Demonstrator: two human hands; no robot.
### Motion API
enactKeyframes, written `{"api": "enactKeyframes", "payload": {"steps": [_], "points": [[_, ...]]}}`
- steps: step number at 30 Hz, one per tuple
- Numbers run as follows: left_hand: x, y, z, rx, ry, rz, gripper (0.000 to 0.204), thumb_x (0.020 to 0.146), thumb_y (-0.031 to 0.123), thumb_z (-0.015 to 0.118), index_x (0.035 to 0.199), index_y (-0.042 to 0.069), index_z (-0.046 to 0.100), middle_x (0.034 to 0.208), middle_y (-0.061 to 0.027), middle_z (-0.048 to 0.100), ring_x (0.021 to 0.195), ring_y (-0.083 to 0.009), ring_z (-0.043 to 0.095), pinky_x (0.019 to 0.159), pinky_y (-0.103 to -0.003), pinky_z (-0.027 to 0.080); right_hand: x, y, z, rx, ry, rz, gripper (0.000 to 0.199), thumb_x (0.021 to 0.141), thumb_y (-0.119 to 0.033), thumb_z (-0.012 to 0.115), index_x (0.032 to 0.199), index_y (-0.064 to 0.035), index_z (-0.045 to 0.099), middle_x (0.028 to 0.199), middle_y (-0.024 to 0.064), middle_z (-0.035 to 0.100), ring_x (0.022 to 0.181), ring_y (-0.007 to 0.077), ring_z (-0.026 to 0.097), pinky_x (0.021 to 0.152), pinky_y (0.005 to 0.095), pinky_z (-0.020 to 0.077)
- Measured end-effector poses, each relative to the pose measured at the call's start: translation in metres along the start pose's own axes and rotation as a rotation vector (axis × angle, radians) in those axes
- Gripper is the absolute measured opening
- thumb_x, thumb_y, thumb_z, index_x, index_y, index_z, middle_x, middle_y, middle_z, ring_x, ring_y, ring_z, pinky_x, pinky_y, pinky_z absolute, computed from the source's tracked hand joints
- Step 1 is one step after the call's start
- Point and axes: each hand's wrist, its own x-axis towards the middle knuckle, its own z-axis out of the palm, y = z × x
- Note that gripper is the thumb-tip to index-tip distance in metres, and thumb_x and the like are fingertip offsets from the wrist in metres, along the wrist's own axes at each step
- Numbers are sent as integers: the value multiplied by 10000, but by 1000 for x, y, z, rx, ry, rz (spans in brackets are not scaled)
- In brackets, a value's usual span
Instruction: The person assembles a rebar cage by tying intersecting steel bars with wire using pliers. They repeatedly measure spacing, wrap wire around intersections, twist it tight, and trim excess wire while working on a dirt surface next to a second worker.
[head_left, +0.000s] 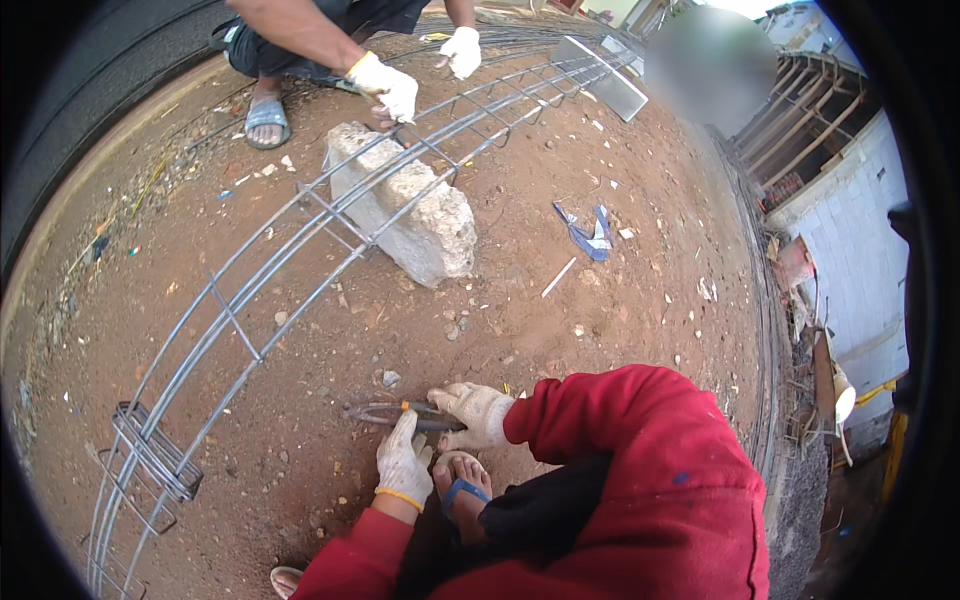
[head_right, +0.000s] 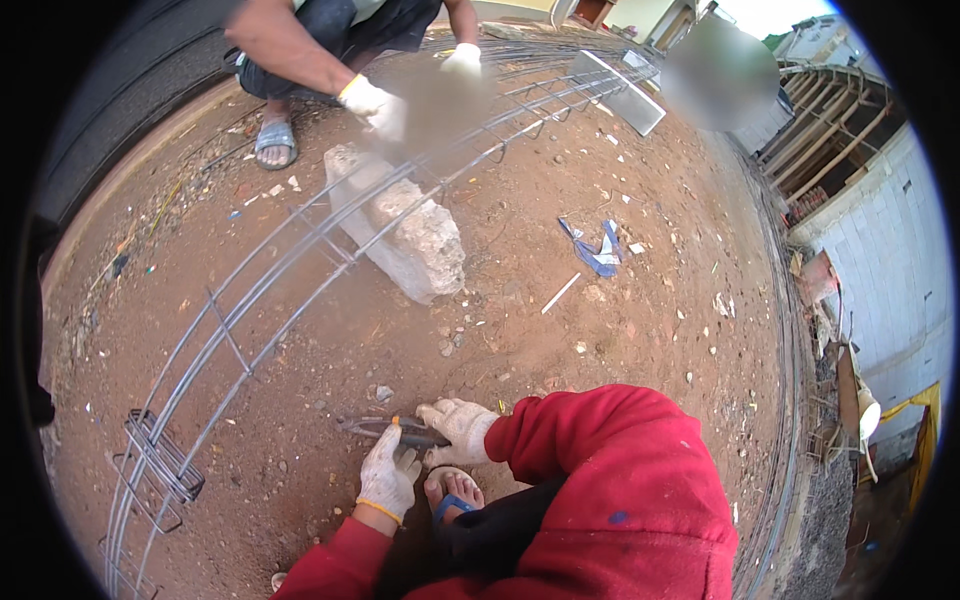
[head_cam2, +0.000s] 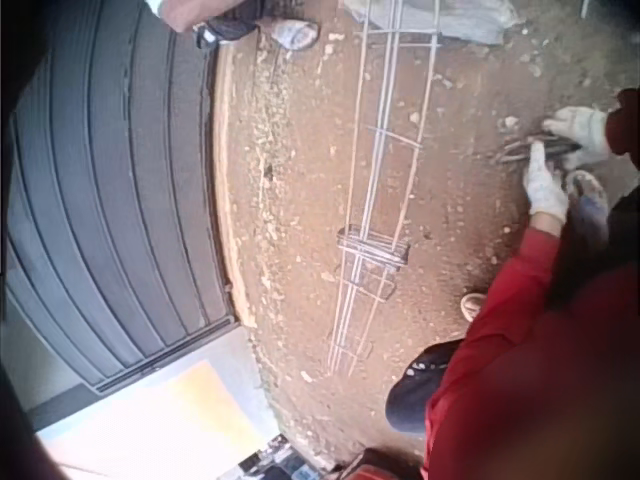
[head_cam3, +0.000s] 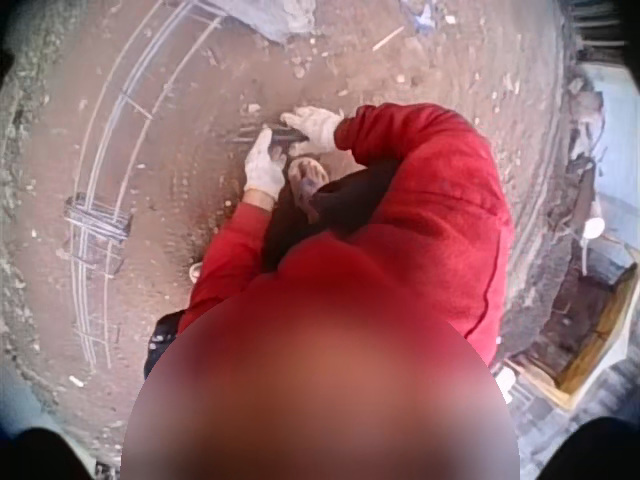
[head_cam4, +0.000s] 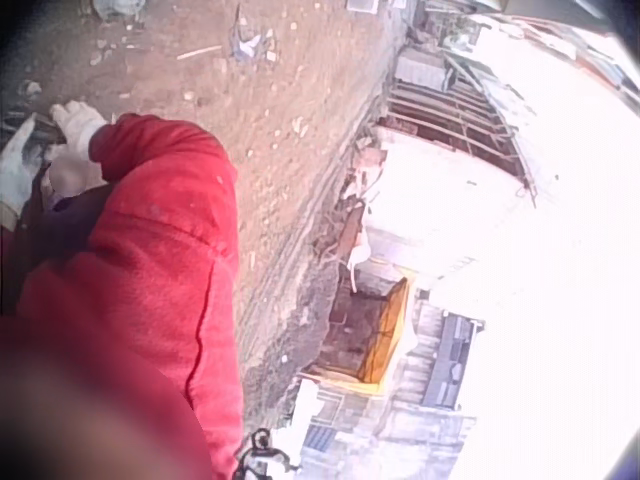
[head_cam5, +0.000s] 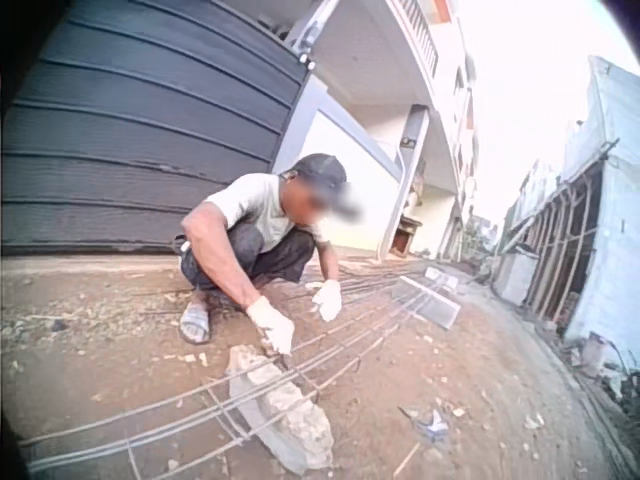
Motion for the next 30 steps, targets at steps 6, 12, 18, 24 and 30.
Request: {"api": "enactKeyframes", "payload": {"steps": [6, 12, 18, 24, 30], "points": [[-16, -29, -45, 1347, -205, 527, 365, 978, 247, 592, 1267, 32, 530, 1224, -176, 551, 1166, -351, 553, 910, -474, 538, 18, 160, -45, 17, 463, 175, 307, 882, -253, 628, 1112, -55, 670, 987, 182, 679, 976, 384, 641, 862, 437, 518], [-36, 4, -8, 161, 59, -114, 291, 969, 203, 598, 1214, 45, 595, 1151, -174, 658, 1039, -308, 664, 852, -423, 573, 77, 281, -95, -44, 928, 530, 230, 860, -141, 614, 1079, -76, 644, 927, 174, 643, 914, 379, 626, 794, 440, 514], [-64, 50, 10, 205, 129, 70, 426, 935, 294, 655, 1227, -12, 607, 1165, -195, 671, 988, -293, 678, 843, -433, 553, 129, 260, -103, 99, 736, 352, 224, 825, -166, 677, 997, -31, 627, 1005, 187, 611, 966, 408, 598, 813, 450, 490], [-105, 64, -31, 125, 230, 274, 276, 952, 200, 647, 1167, 28, 626, 1100, -173, 696, 931, -297, 700, 816, -396, 586, 111, 271, -119, -611, 700, -75, 184, 859, -193, 554, 967, -148, 695, 880, 53, 671, 892, 267, 641, 797, 430, 465], [-182, 107, -70, 677, 627, 553, 337, 942, 157, 662, 1213, -34, 604, 1158, -204, 671, 1004, -291, 688, 860, -358, 570, 17, 213, -130, -866, 258, 330, 130, 721, -228, 653, 721, -117, 721, 729, 141, 679, 735, 343, 673, 650, 475, 514]]}}
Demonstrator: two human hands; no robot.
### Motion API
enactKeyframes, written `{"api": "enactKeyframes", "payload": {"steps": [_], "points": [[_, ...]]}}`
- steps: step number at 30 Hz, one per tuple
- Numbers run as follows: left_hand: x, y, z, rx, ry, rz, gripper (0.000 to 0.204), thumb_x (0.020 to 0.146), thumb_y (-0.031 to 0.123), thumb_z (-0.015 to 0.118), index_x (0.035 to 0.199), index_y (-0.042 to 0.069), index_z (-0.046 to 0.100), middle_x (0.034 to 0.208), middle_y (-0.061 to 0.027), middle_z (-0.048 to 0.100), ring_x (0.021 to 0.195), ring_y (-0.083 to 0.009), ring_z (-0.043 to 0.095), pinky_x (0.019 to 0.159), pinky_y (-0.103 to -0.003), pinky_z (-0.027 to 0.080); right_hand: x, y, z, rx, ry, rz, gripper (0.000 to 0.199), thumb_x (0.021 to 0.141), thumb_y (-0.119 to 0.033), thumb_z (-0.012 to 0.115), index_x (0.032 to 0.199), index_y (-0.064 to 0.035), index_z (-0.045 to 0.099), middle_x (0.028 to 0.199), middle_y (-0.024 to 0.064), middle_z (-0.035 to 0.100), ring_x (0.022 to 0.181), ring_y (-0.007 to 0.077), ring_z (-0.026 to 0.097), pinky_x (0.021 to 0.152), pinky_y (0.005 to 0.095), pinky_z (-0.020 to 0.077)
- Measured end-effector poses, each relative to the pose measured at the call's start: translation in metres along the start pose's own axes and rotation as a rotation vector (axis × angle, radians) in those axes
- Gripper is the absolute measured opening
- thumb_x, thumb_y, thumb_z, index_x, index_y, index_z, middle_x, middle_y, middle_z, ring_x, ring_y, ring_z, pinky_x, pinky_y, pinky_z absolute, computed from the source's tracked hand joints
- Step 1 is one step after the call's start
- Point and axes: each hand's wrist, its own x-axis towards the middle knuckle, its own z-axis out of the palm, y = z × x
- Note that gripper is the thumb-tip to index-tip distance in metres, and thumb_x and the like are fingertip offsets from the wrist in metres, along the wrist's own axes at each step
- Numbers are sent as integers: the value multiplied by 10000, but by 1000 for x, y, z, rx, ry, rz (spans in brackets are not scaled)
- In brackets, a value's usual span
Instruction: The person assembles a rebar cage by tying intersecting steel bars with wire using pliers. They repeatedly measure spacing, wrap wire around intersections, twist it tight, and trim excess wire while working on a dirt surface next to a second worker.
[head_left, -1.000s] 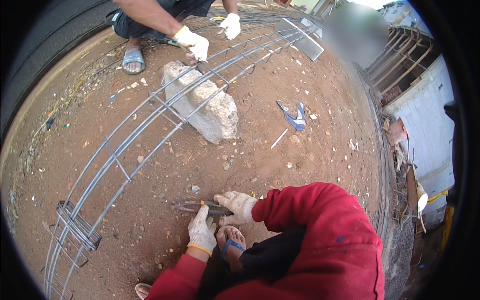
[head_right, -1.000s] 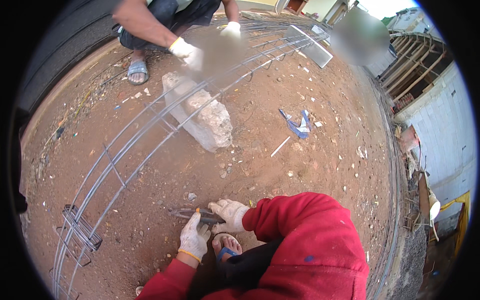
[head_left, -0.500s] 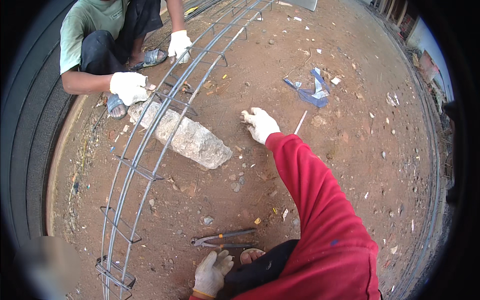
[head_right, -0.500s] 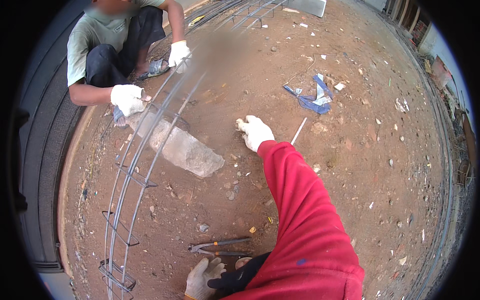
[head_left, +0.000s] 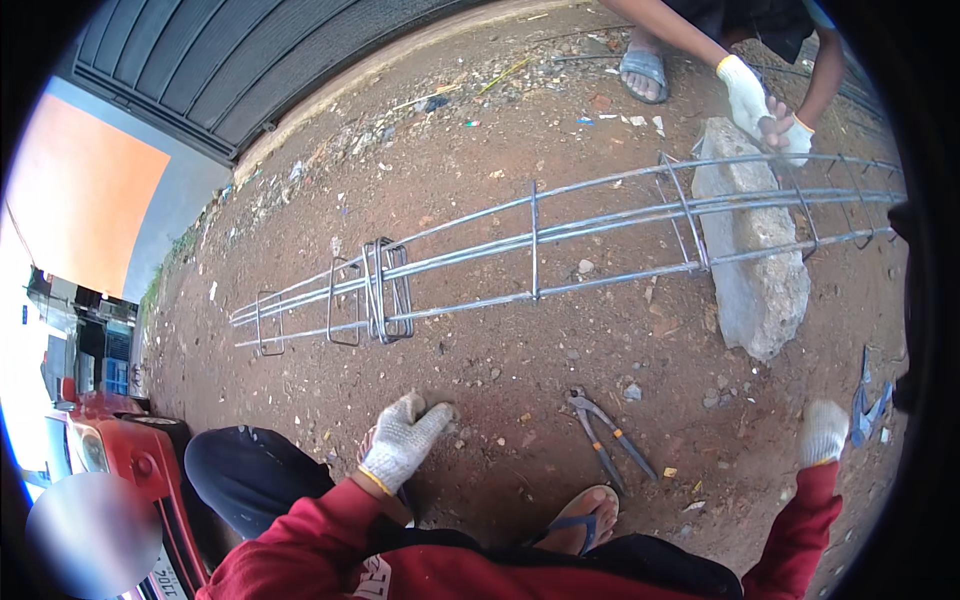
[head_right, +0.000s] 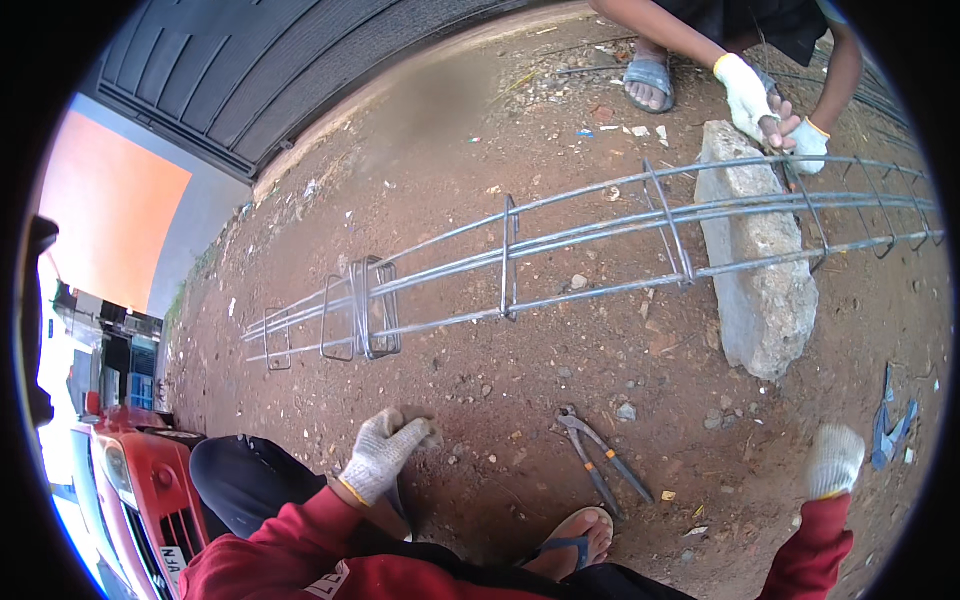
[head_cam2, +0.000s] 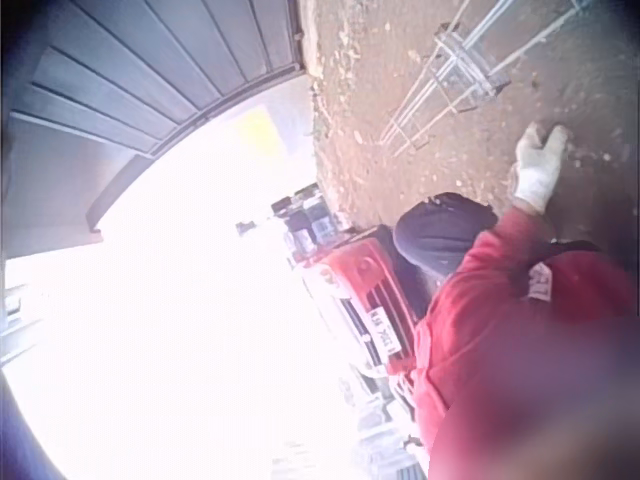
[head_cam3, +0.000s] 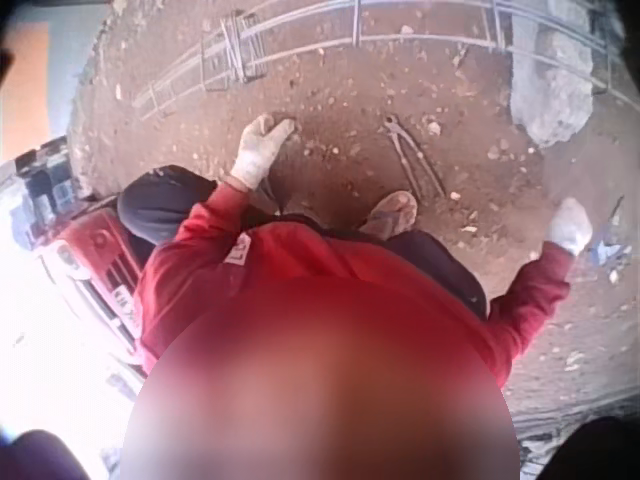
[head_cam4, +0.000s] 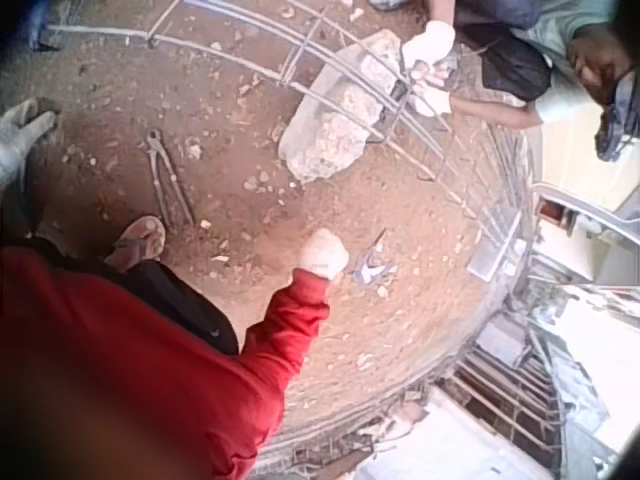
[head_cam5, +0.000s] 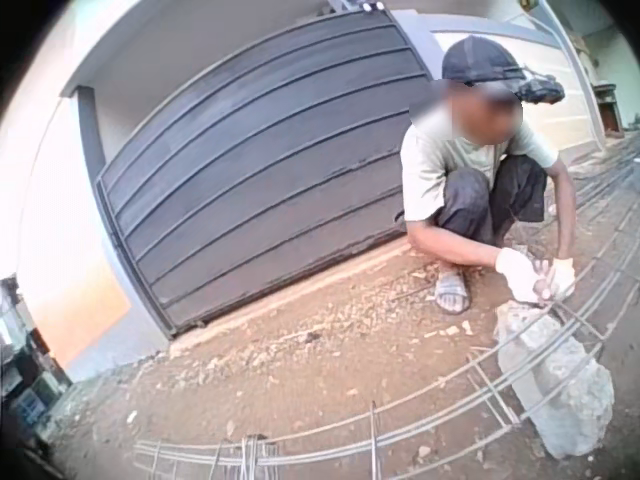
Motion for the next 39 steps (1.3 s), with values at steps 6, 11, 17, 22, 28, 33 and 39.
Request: {"api": "enactKeyframes", "payload": {"steps": [6, 11, 17, 22, 28, 33, 39], "points": [[22, 94, -113, 1246, 249, 976, 955, 644, 401, 876, 1424, 60, 442, 1388, -202, 521, 1319, -385, 472, 1081, -493, 394, -39, -101, -124, 567, -280, -881, 198, 754, -318, 688, 768, -129, 747, 701, 161, 670, 682, 362, 672, 633, 472, 538], [73, 111, -122, 1545, 118, 803, 1379, 412, 567, 916, 1511, 53, 260, 1536, -256, 286, 1446, -447, 243, 1166, -602, 200, -38, -262, -173, 748, -619, -976, 313, 886, -335, 546, 863, -81, 727, 780, 180, 681, 744, 395, 673, 675, 485, 547], [117, 96, -117, 1505, 120, 859, 1485, 351, 578, 920, 1514, -19, 218, 1564, -268, 232, 1478, -403, 207, 1210, -555, 130, -70, -295, -150, 946, -530, -844, 509, 859, -461, 627, 1111, -21, 671, 968, 252, 684, 958, 422, 654, 852, 490, 511], [137, 85, -126, 1414, 114, 890, 1565, 297, 563, 917, 1533, -35, 167, 1584, -254, 212, 1487, -383, 195, 1219, -537, 113, -38, -178, -75, 703, -411, -235, 275, 863, -306, 595, 1009, -106, 717, 906, 178, 708, 876, 376, 685, 805, 463, 551], [144, 76, -125, 1383, 122, 844, 1622, 271, 568, 899, 1542, -46, 100, 1586, -249, 223, 1494, -363, 197, 1226, -505, 110, -28, 17, 90, 485, -437, 630, 293, 901, -275, 564, 1082, -118, 733, 1096, 140, 717, 1046, 325, 681, 877, 380, 541], [149, 70, -118, 1020, 18, 804, 1638, 235, 442, 933, 1568, 27, 76, 1542, -155, 270, 1416, -297, 299, 1213, -401, 219, -42, 65, 179, 348, -451, 669, 378, 879, -396, 600, 1065, -103, 750, 1157, 161, 698, 1095, 342, 658, 918, 382, 530], [150, 71, -114, 789, -21, 667, 1762, 168, 548, 923, 1554, -35, 5, 1607, -212, 199, 1484, -326, 229, 1223, -379, 192, -27, 52, 153, 908, -397, 1105, 655, 767, -580, 691, 1070, -1, 723, 1103, 260, 683, 1084, 403, 648, 942, 427, 502]]}}
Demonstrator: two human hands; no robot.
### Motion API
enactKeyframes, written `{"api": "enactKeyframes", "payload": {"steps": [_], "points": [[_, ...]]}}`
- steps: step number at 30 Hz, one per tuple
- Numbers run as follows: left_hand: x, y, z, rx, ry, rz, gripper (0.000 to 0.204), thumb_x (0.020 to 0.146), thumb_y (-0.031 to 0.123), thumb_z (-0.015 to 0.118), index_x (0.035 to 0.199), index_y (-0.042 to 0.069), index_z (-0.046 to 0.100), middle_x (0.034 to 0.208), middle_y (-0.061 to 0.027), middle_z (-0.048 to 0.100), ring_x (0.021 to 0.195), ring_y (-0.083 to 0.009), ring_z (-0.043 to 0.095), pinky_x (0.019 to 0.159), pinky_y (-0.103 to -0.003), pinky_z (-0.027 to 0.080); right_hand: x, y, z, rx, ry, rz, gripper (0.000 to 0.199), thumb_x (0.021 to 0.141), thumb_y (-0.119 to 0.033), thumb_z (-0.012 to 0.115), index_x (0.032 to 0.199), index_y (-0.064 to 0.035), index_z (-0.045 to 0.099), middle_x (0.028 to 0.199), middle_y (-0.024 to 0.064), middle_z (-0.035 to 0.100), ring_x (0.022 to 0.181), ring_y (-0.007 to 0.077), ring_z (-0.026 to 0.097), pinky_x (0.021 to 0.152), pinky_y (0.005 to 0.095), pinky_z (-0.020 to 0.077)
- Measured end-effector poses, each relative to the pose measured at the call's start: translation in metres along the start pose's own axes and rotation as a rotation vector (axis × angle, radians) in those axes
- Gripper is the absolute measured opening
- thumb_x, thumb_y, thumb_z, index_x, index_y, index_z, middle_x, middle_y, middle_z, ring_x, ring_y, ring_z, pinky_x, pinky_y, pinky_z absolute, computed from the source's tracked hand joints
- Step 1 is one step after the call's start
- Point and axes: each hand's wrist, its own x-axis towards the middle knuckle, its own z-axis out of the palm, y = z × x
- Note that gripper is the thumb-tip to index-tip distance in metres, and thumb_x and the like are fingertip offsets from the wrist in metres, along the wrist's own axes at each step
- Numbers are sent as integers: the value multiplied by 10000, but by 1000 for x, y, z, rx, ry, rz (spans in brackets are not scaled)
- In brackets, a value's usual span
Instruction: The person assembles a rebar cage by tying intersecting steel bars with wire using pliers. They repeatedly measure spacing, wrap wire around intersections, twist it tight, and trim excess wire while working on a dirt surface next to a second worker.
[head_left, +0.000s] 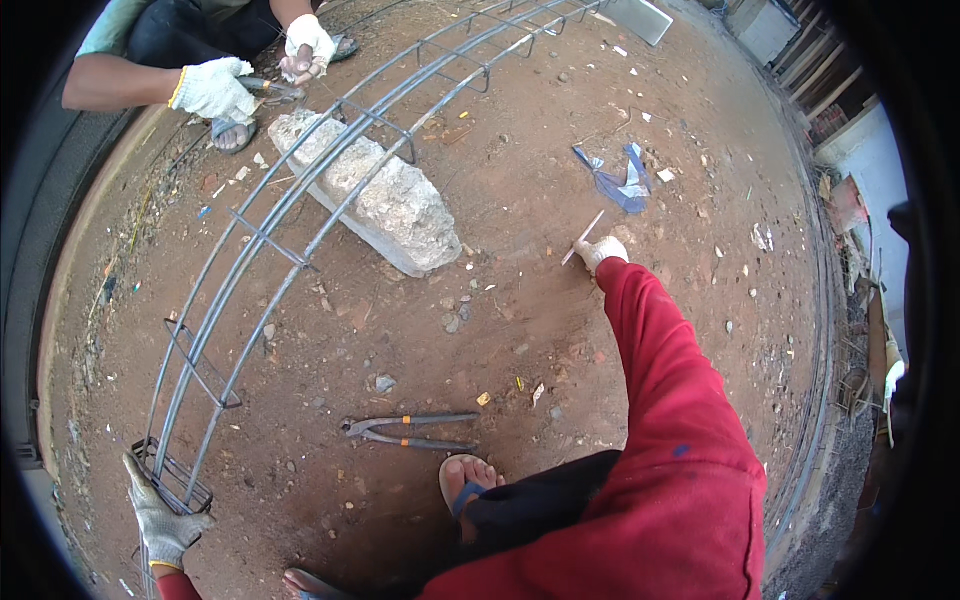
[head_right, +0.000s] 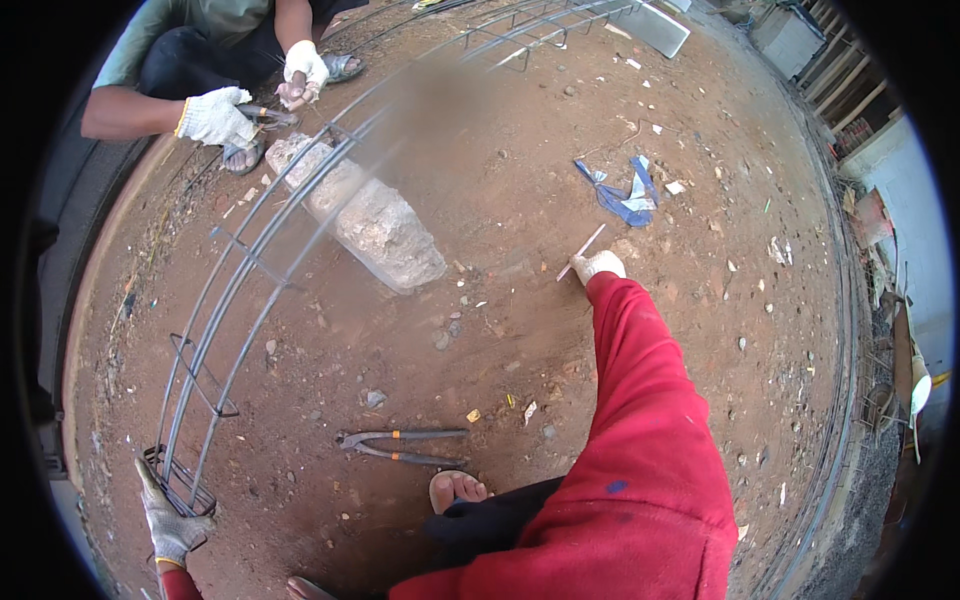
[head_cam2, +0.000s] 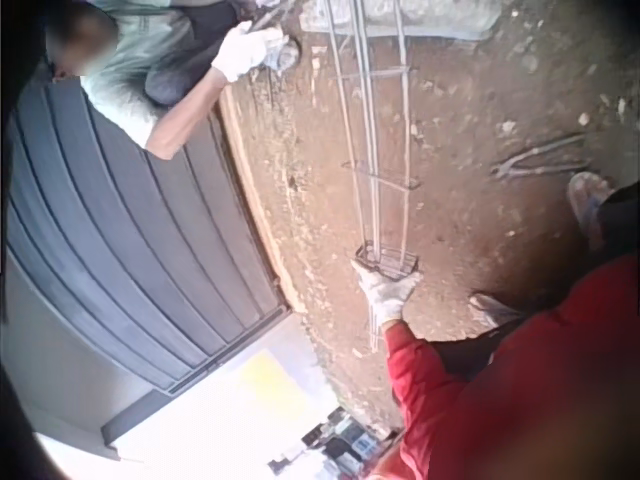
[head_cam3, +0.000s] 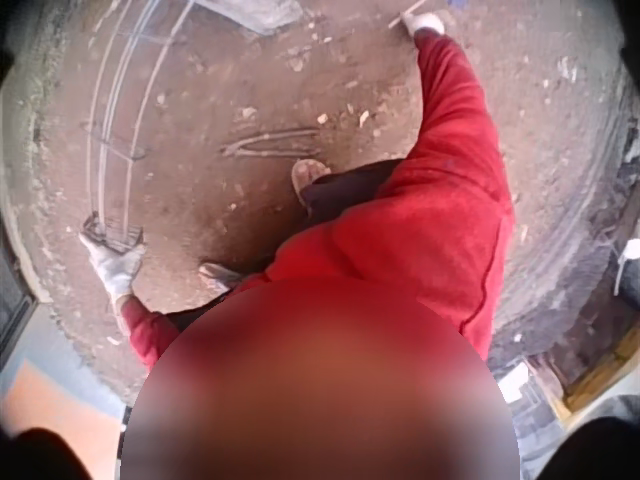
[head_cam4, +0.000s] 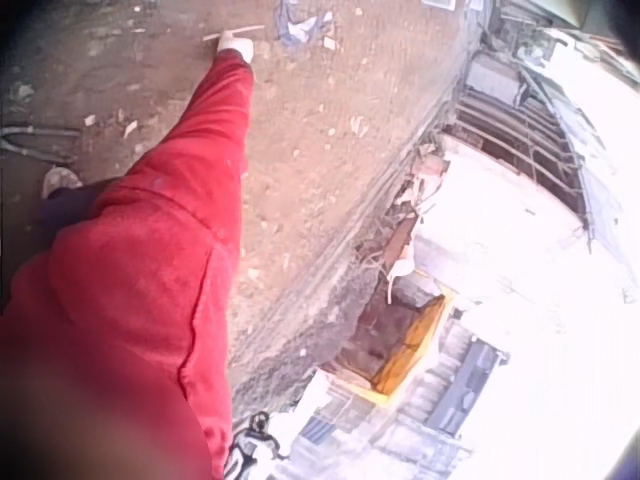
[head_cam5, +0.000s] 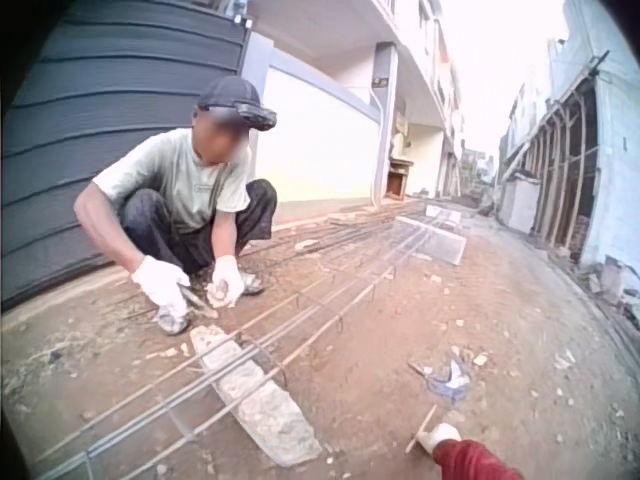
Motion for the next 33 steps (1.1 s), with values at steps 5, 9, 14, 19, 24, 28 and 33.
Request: {"api": "enactKeyframes", "payload": {"steps": [5, 9, 14, 19, 24, 28, 33], "points": [[-7, 13, -12, 570, -21, -2, 1724, 202, 560, 931, 1548, -48, 43, 1583, -243, 242, 1462, -368, 274, 1204, -438, 223, 22, -14, 2, 97, -3, -78, 425, 753, -436, 757, 819, -17, 763, 675, 115, 696, 610, 229, 671, 575, 379, 503], [-10, 28, -13, 601, 0, 23, 1607, 275, 525, 956, 1530, -46, 130, 1509, -254, 363, 1410, -379, 362, 1186, -463, 254, 65, -14, 27, 32, 15, -128, 276, 754, -278, 743, 685, -20, 671, 607, 78, 627, 495, 191, 584, 435, 377, 415], [-15, 45, -22, 557, 6, -2, 1426, 400, 499, 923, 1504, -42, 200, 1454, -255, 421, 1353, -394, 420, 1139, -479, 317, 39, -34, 24, 298, -294, -118, 180, 845, -198, 528, 765, -101, 656, 605, 70, 638, 375, 129, 451, 335, 297, 345], [-19, 48, -22, 909, -40, -69, 1267, 602, 659, 748, 1516, -34, 210, 1519, -263, 344, 1423, -377, 336, 1196, -429, 244, -150, -56, 37, 475, -621, -169, 226, 852, -241, 601, 683, -91, 609, 553, 64, 602, 342, 157, 429, 325, 328, 319], [-22, 36, -28, 926, -125, -100, 1270, 622, 711, 716, 1520, -32, 214, 1563, -256, 273, 1459, -402, 264, 1216, -439, 202, -322, -121, 56, 376, -998, -373, 228, 903, -232, 680, 850, -13, 649, 649, 63, 654, 395, 125, 503, 346, 279, 358], [-29, 24, -42, 934, -95, 2, 1398, 515, 825, 733, 1517, -25, 257, 1573, -252, 268, 1454, -413, 272, 1160, -587, 226, -396, -171, 66, 49, -1053, -606, 254, 873, -223, 755, 856, -8, 621, 640, 16, 607, 471, 89, 519, 400, 242, 362], [-41, 7, -60, 1042, -197, -13, 1381, 506, 822, 743, 1511, -15, 298, 1586, -277, 208, 1474, -431, 215, 1172, -580, 199, -452, -172, 69, -722, -1831, -885, 397, 862, -366, 720, 978, 12, 682, 688, 47, 633, 675, 154, 605, 627, 321, 493]]}}
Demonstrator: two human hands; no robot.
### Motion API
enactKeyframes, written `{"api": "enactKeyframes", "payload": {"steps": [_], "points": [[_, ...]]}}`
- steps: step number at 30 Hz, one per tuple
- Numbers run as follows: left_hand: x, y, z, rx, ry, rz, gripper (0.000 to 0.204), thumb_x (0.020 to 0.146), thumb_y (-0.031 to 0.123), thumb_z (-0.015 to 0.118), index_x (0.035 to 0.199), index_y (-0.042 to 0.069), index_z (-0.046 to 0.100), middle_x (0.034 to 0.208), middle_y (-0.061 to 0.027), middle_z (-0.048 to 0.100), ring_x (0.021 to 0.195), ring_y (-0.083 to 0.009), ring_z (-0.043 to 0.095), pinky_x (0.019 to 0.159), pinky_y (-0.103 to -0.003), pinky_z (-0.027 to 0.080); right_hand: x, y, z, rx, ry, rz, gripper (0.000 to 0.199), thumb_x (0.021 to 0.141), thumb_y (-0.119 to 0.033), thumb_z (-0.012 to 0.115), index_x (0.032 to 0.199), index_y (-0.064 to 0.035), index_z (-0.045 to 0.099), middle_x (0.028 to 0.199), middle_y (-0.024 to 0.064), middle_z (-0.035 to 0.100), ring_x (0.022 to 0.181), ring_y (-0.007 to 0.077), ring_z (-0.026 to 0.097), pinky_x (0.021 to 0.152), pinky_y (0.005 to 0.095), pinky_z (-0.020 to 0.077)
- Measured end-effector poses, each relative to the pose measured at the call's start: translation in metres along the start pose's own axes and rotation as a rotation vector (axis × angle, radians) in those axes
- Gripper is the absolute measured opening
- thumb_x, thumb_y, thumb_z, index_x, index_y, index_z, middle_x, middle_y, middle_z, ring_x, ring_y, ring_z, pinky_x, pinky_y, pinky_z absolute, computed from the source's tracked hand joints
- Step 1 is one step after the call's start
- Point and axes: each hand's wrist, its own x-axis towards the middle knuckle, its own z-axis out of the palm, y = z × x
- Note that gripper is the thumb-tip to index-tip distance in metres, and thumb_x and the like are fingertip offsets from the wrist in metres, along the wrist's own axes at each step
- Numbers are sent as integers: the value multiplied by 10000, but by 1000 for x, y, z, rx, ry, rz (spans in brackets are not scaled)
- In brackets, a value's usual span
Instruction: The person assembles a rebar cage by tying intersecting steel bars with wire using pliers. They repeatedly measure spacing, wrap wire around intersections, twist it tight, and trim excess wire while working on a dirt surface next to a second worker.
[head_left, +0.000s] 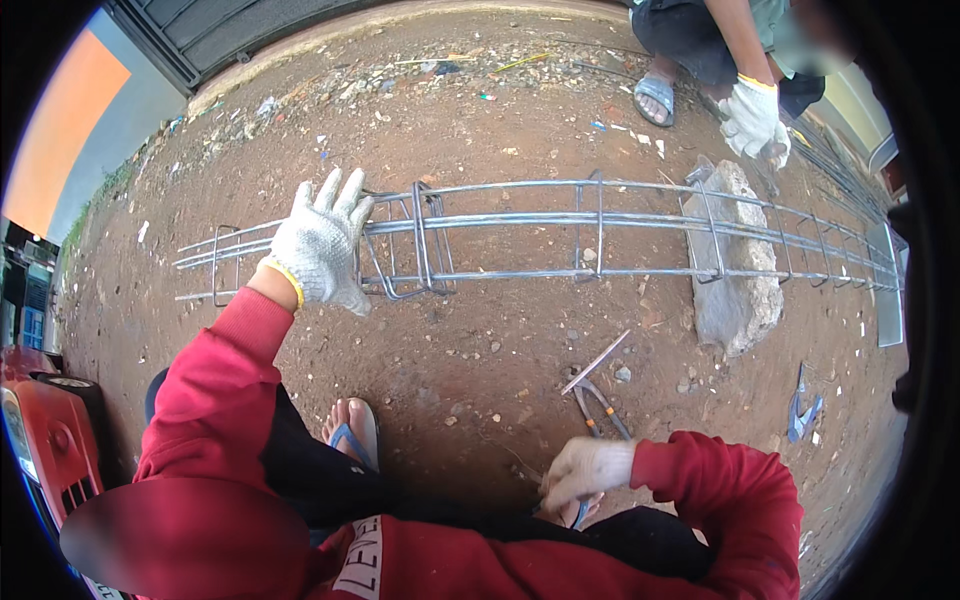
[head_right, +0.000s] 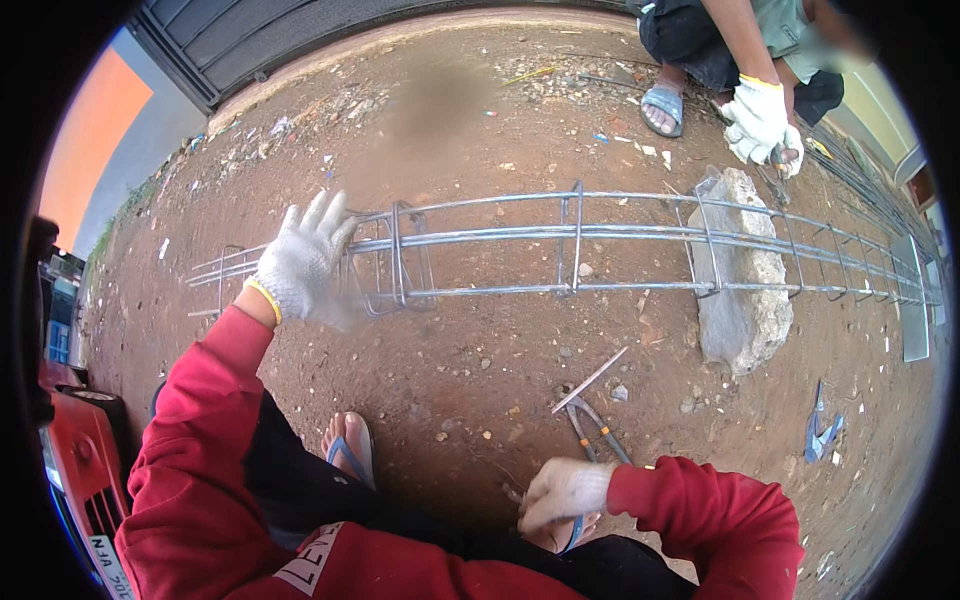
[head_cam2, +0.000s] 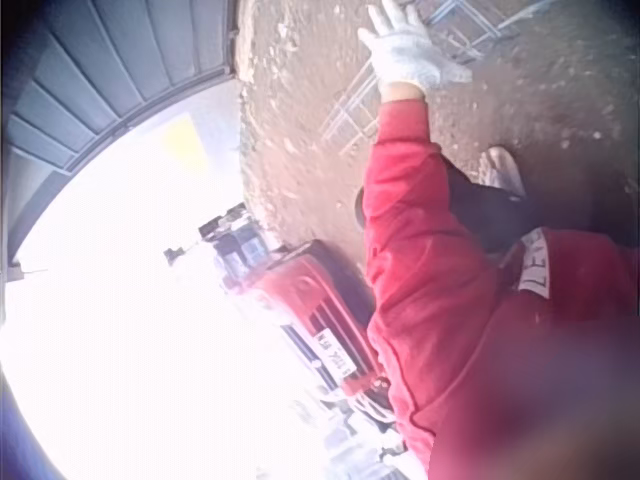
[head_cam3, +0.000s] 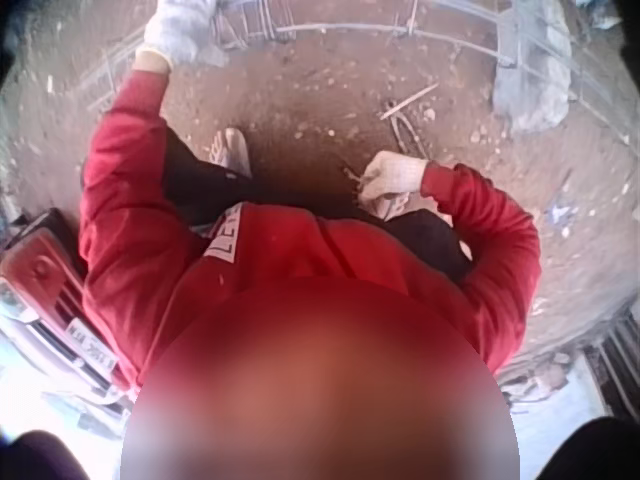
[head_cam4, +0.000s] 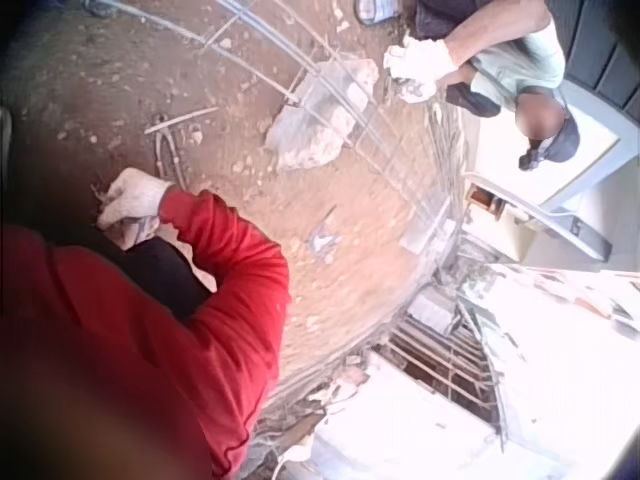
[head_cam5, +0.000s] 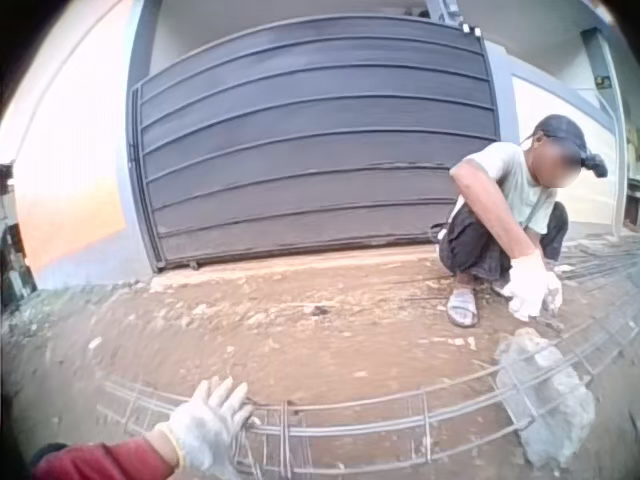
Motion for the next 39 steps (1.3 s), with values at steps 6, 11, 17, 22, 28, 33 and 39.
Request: {"api": "enactKeyframes", "payload": {"steps": [6, 11, 17, 22, 28, 33, 39], "points": [[24, 18, 7, -523, 364, 105, 1383, 558, 689, 813, 1530, -47, 163, 1559, -310, 231, 1483, -434, 168, 1204, -546, 148, 39, -27, 16, -415, -423, -43, 466, 941, -389, 586, 1144, 27, 637, 998, 187, 694, 916, 268, 659, 779, 401, 499], [41, 24, 11, -464, 271, 197, 1409, 546, 716, 797, 1525, -67, 153, 1545, -296, 278, 1478, -396, 218, 1212, -505, 163, 19, -25, -19, -443, 38, -179, 444, 912, -354, 600, 1178, 0, 626, 1045, 192, 695, 1015, 346, 660, 858, 422, 516], [40, 8, -1, -519, 206, 249, 1433, 442, 711, 842, 1562, 96, 193, 1561, -257, 280, 1457, -404, 270, 1182, -536, 246, -6, 31, -117, -1283, 960, -35, 267, 891, -223, 585, 1119, -104, 660, 993, 126, 640, 943, 323, 640, 800, 454, 513], [36, 5, -14, -298, 65, 194, 1360, 332, 681, 865, 1429, 6, 430, 1554, -280, 274, 1462, -404, 261, 1194, -534, 216, -13, 76, -137, -1431, 860, -39, 257, 911, -210, 551, 1118, -113, 668, 1088, 122, 629, 998, 313, 621, 808, 449, 498], [29, 12, -18, -68, 133, 112, 1475, 416, 818, 768, 1508, -43, 276, 1571, -275, 246, 1489, -400, 187, 1215, -520, 147, -14, 82, -135, -1363, 934, -74, 320, 826, -207, 647, 1133, -116, 668, 1101, 126, 613, 983, 314, 627, 786, 450, 503], [43, 26, -9, -359, 255, 278, 1390, 499, 607, 852, 1500, -98, 195, 1538, -334, 257, 1459, -448, 231, 1228, -443, 174, -7, 77, -139, -1442, 819, -16, 289, 848, -183, 606, 1122, -121, 674, 1123, 117, 603, 999, 309, 624, 804, 441, 500], [43, 26, -2, -486, 248, 177, 1364, 532, 671, 813, 1491, -98, 221, 1508, -368, 276, 1433, -477, 266, 1214, -478, 193, -3, 48, -140, -1410, 738, 110, 274, 860, -180, 596, 1110, -115, 686, 1111, 115, 624, 1007, 305, 632, 816, 437, 509]]}}
